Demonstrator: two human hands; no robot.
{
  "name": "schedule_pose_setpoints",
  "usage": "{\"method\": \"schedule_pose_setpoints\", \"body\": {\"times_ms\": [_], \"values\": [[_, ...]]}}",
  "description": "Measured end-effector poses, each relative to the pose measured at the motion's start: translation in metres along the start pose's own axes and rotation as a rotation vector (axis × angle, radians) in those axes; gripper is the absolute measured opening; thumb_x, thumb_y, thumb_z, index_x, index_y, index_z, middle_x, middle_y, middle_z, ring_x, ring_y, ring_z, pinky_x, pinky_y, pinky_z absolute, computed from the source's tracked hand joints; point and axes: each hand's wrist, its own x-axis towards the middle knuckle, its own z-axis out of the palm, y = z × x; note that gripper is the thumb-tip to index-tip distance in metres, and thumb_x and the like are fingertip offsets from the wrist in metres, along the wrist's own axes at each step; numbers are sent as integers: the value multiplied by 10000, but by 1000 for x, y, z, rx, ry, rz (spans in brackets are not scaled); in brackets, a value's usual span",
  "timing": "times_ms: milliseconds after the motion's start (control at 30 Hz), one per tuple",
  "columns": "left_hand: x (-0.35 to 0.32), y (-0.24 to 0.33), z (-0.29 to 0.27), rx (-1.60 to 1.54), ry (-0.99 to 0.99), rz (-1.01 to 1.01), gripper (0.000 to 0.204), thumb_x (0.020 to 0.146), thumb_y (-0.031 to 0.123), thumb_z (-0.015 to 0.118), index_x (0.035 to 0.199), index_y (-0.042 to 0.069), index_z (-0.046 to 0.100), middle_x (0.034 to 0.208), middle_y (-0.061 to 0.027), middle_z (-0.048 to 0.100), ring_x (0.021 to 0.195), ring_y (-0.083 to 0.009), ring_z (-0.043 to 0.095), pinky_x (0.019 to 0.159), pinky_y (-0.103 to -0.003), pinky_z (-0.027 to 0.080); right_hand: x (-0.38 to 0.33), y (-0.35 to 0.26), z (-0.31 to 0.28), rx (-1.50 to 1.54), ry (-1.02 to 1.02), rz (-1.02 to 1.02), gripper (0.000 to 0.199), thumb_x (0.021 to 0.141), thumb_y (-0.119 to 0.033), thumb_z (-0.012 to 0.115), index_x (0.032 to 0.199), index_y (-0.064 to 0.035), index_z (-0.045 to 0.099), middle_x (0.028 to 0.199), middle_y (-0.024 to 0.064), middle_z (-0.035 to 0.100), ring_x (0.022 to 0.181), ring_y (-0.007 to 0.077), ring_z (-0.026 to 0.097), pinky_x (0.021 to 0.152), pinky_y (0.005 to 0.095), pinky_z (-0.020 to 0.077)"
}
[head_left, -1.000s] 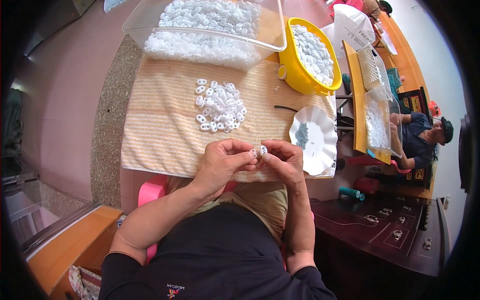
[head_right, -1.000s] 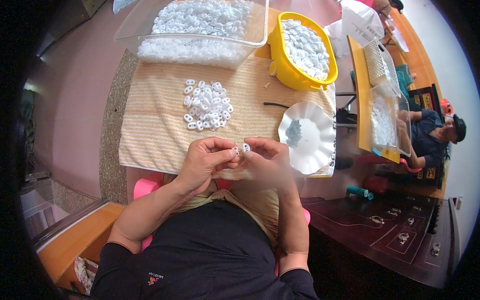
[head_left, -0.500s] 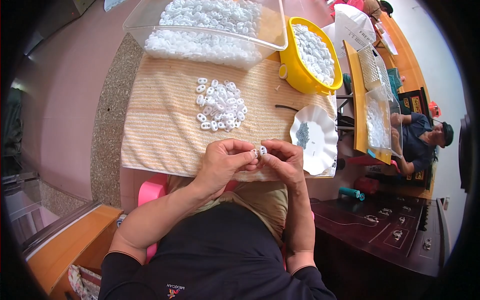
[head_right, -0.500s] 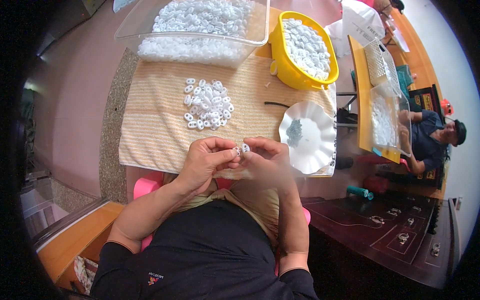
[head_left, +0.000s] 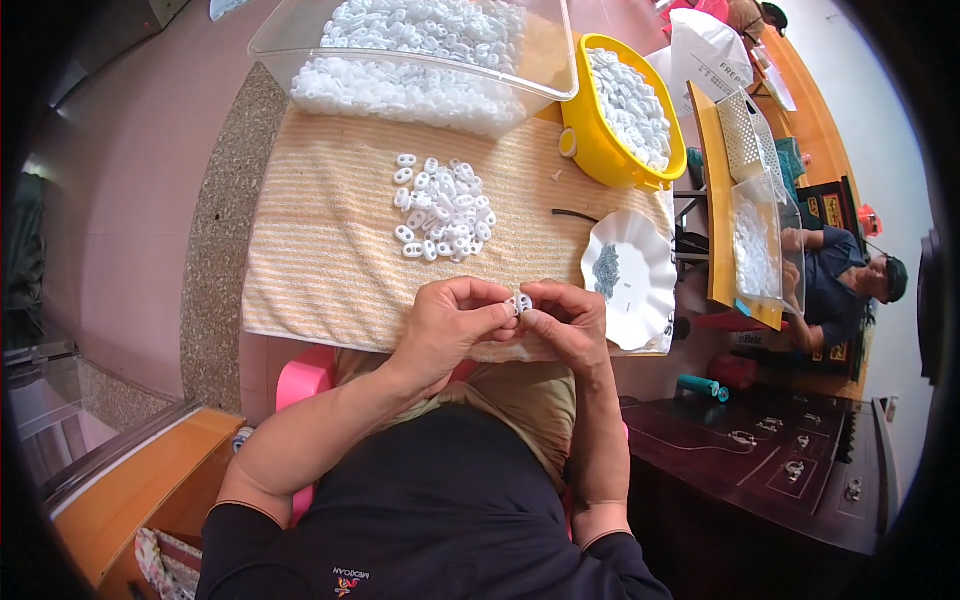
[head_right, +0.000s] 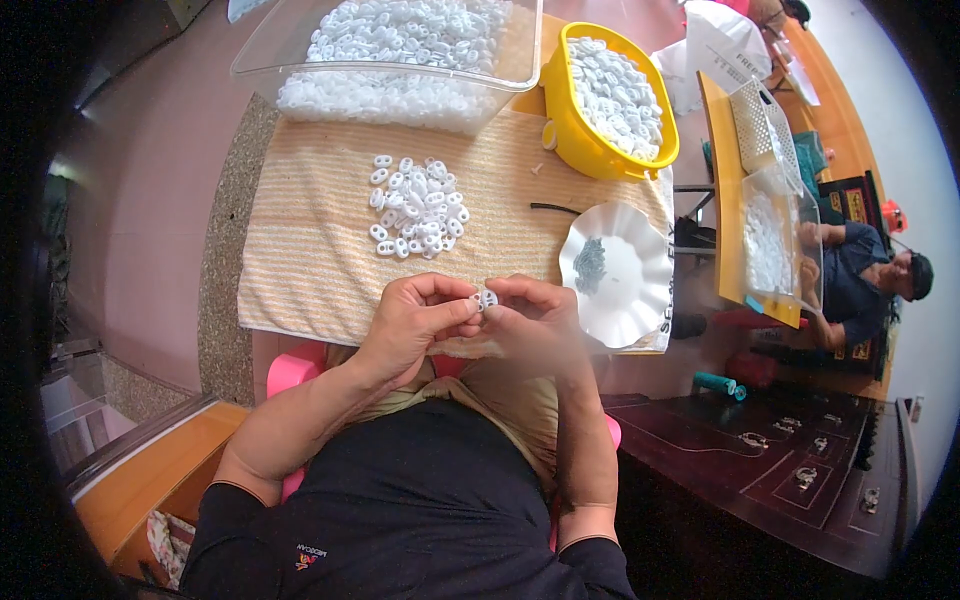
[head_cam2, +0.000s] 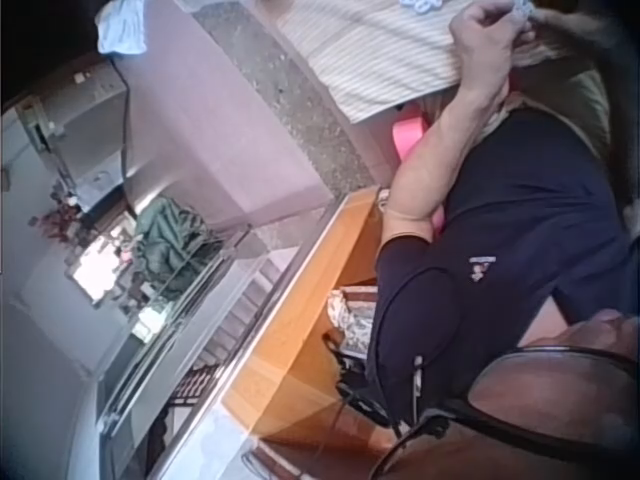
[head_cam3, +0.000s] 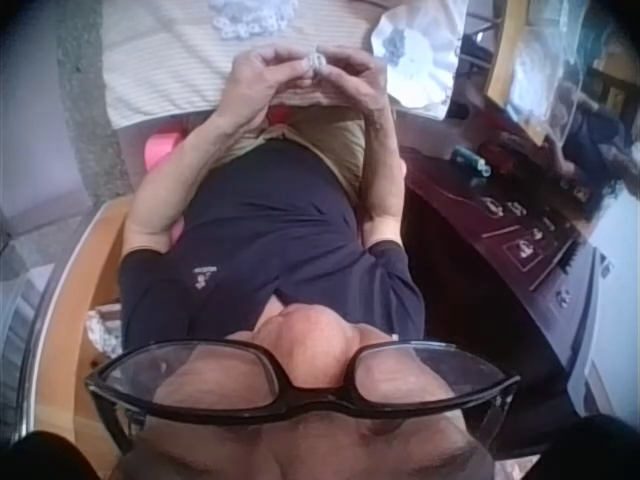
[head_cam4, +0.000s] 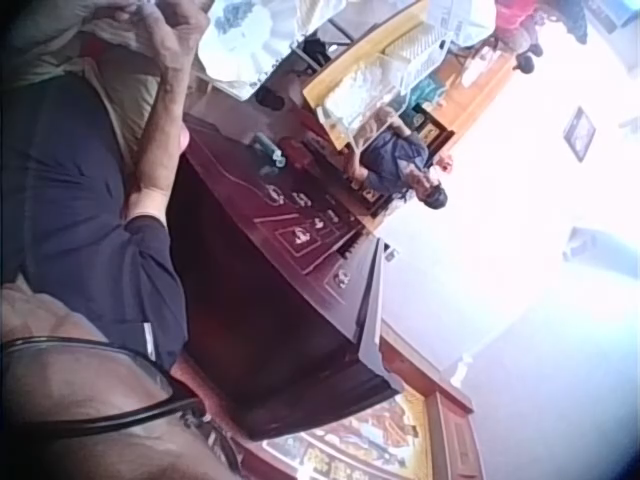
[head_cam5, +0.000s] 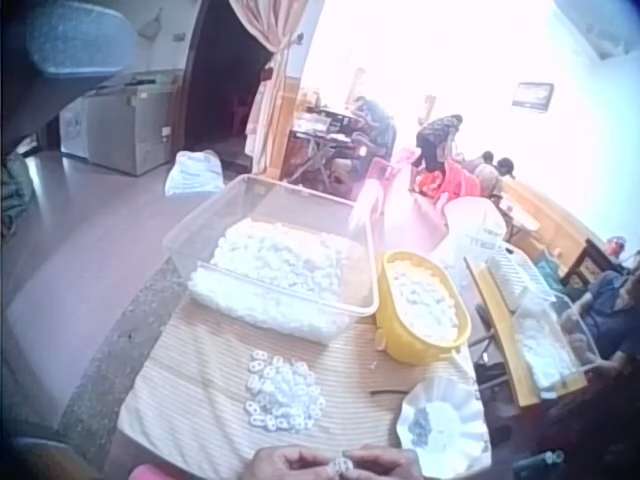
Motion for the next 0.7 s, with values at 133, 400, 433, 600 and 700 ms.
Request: {"method": "schedule_pose_setpoints", "body": {"times_ms": [133, 400, 433, 600, 700], "values": [[0, 0, 1, -1, 0, -2, 122, 858, 21, 652, 970, -21, 625, 863, -96, 669, 754, -133, 648, 702, -255, 564, 0, 0, -1, -26, -5, -9, 258, 850, 59, 633, 1107, 74, 606, 957, 105, 662, 846, 154, 651, 762, 275, 543], [0, 0, 0, -4, -15, -11, 121, 857, 20, 654, 968, -17, 626, 865, -87, 664, 759, -128, 642, 710, -258, 565, -1, -3, 1, -20, -23, -6, 250, 863, 52, 616, 1111, 76, 603, 957, 120, 667, 840, 167, 658, 759, 288, 549], [-1, 0, 1, -7, -14, -18, 122, 856, 21, 655, 969, -16, 626, 869, -87, 663, 760, -127, 642, 711, -258, 565, -1, -2, 0, -10, -17, 0, 248, 864, 50, 615, 1111, 75, 605, 957, 121, 669, 839, 167, 658, 759, 291, 550], [-1, 1, 0, -43, -23, -51, 128, 854, 25, 658, 971, -14, 623, 884, -88, 663, 768, -129, 643, 713, -259, 565, -2, 2, -1, 50, -17, 20, 249, 862, 47, 621, 1110, 65, 608, 961, 119, 671, 839, 169, 659, 760, 296, 555], [-1, 2, 0, -76, -28, -70, 127, 854, 26, 657, 970, -12, 622, 889, -90, 664, 771, -132, 644, 714, -259, 564, -2, 5, -2, 117, -26, 33, 248, 861, 45, 624, 1109, 59, 611, 963, 121, 672, 840, 171, 659, 762, 298, 556]]}}
